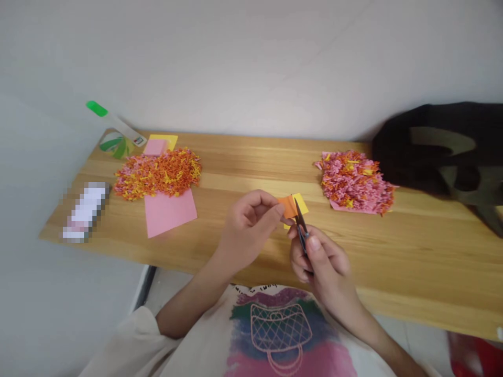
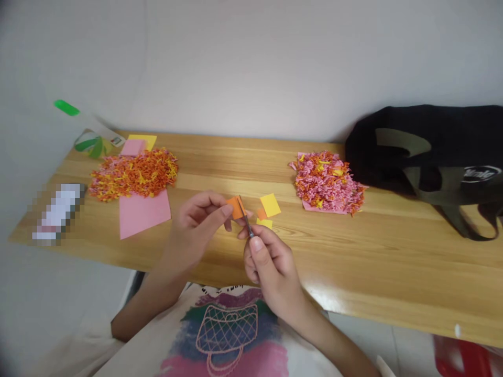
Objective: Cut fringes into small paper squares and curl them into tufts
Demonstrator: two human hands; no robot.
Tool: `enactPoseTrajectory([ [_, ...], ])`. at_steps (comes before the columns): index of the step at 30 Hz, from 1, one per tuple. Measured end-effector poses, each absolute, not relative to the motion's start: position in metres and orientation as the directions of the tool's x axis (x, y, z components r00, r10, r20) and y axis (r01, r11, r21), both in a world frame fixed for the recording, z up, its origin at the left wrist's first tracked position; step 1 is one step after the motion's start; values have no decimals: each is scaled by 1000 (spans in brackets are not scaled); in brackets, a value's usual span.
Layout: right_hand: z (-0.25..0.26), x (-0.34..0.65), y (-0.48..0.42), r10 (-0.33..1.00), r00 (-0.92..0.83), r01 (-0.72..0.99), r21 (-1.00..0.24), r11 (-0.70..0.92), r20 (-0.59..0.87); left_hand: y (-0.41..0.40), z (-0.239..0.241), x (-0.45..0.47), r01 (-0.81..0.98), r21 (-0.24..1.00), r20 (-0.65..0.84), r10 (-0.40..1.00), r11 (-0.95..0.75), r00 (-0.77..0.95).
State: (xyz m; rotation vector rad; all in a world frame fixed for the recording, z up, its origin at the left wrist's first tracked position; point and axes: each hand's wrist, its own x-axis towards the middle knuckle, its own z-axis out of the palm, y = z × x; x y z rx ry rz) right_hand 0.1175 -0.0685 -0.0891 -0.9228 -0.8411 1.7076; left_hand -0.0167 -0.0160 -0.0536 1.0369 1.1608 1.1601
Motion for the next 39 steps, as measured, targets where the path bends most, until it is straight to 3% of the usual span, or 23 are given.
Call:
enactPoseTrajectory([
  [20, -87, 120, -71, 937, -236, -399, -853, -335, -258, -17, -52, -20, -138, 983, -119, 992, 125, 51],
  [39, -88, 119, -72, 936, -267, -409, -852, -327, -231, -20, -54, -20, -147, 984, -92, 995, 97, 44],
])
